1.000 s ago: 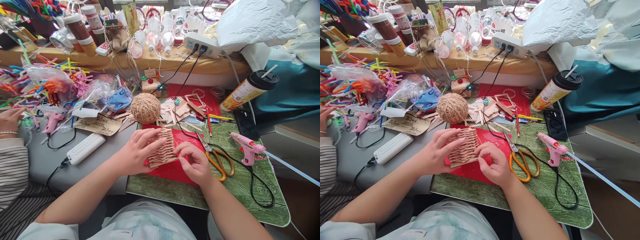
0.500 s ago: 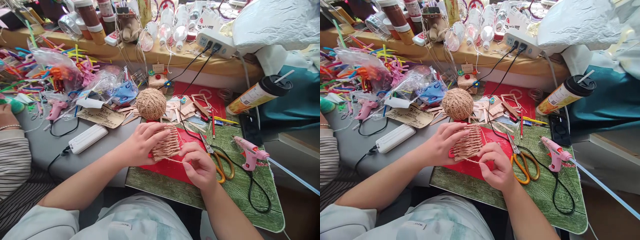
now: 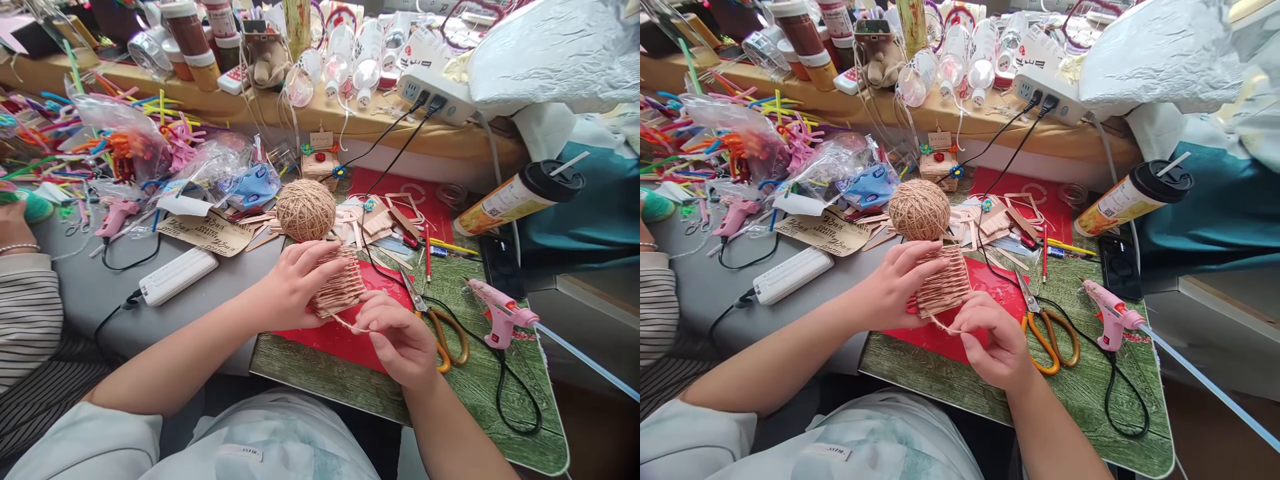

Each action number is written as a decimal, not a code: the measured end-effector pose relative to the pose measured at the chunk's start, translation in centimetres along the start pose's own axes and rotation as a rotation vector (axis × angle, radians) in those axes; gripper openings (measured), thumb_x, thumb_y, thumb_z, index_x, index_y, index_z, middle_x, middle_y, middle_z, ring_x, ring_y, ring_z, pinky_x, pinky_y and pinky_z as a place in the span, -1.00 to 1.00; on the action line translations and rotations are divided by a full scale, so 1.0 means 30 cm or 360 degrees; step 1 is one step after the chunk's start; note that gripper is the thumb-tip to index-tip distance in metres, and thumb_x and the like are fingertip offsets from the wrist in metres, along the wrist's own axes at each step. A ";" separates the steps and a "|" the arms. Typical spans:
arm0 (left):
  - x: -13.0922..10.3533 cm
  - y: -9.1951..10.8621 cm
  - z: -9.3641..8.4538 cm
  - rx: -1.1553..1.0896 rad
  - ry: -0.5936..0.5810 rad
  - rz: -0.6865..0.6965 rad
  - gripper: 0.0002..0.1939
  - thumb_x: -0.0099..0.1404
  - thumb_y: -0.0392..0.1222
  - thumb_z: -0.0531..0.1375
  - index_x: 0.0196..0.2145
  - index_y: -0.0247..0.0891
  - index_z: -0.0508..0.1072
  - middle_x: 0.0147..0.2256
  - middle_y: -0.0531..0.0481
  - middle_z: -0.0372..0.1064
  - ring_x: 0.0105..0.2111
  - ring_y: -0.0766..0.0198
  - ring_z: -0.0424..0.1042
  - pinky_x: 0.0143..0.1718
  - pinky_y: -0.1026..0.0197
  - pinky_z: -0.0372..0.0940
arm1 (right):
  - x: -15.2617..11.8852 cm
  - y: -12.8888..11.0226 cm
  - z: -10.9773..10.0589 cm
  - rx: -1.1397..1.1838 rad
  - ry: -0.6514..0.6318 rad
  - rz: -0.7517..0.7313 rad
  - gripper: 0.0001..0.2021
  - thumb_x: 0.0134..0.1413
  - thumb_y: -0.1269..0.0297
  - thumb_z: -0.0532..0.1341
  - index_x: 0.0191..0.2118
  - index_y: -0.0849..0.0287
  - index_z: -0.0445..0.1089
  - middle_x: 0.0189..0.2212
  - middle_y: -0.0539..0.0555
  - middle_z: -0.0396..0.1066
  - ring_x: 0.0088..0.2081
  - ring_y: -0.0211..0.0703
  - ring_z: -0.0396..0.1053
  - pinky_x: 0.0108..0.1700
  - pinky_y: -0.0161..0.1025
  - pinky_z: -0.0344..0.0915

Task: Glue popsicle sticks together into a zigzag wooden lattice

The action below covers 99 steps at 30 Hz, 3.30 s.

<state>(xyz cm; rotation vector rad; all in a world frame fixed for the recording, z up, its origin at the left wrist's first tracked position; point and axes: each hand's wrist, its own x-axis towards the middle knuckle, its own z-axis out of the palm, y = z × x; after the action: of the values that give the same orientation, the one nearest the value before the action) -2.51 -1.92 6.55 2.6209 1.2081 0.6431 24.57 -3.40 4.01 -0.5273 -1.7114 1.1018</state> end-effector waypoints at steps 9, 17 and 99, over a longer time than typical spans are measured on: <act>0.054 0.006 0.001 0.0027 -0.0020 0.0087 -0.05 0.24 -0.05 0.38 0.50 -0.20 0.18 0.50 -0.32 0.10 0.47 -0.27 0.10 0.49 -0.29 0.09 | 0.016 -0.087 -0.018 -0.0443 -0.0100 0.0156 -0.66 0.36 0.45 0.29 0.17 -0.03 0.49 -0.25 0.07 0.59 -0.29 -0.05 0.52 -0.18 -0.01 0.46; 0.026 -0.037 0.032 0.0029 0.0070 0.0155 -0.05 0.29 0.11 0.35 0.52 -0.19 0.18 0.52 -0.28 0.12 0.47 -0.28 0.12 0.47 -0.29 0.08 | 0.113 -0.178 0.008 -0.1348 -0.0572 0.0138 -0.88 0.44 0.40 0.28 -0.02 0.07 0.52 -0.32 0.07 0.60 -0.33 -0.03 0.49 -0.19 -0.04 0.31; -0.047 -0.169 0.051 -0.0075 0.0268 0.0376 -0.11 0.30 0.05 0.47 0.46 -0.18 0.27 0.35 -0.35 0.40 0.39 -0.20 0.33 0.41 -0.21 0.26 | 0.085 0.098 -0.120 -0.0585 -0.0146 0.0110 -0.79 0.29 0.52 0.31 -0.06 0.07 0.55 -0.32 0.05 0.54 -0.27 -0.08 0.44 -0.11 0.00 0.41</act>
<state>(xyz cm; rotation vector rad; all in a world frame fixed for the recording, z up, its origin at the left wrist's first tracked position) -6.06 0.33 3.03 2.7387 0.9164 0.9390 26.34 1.52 3.09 -0.7785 -2.0031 0.8715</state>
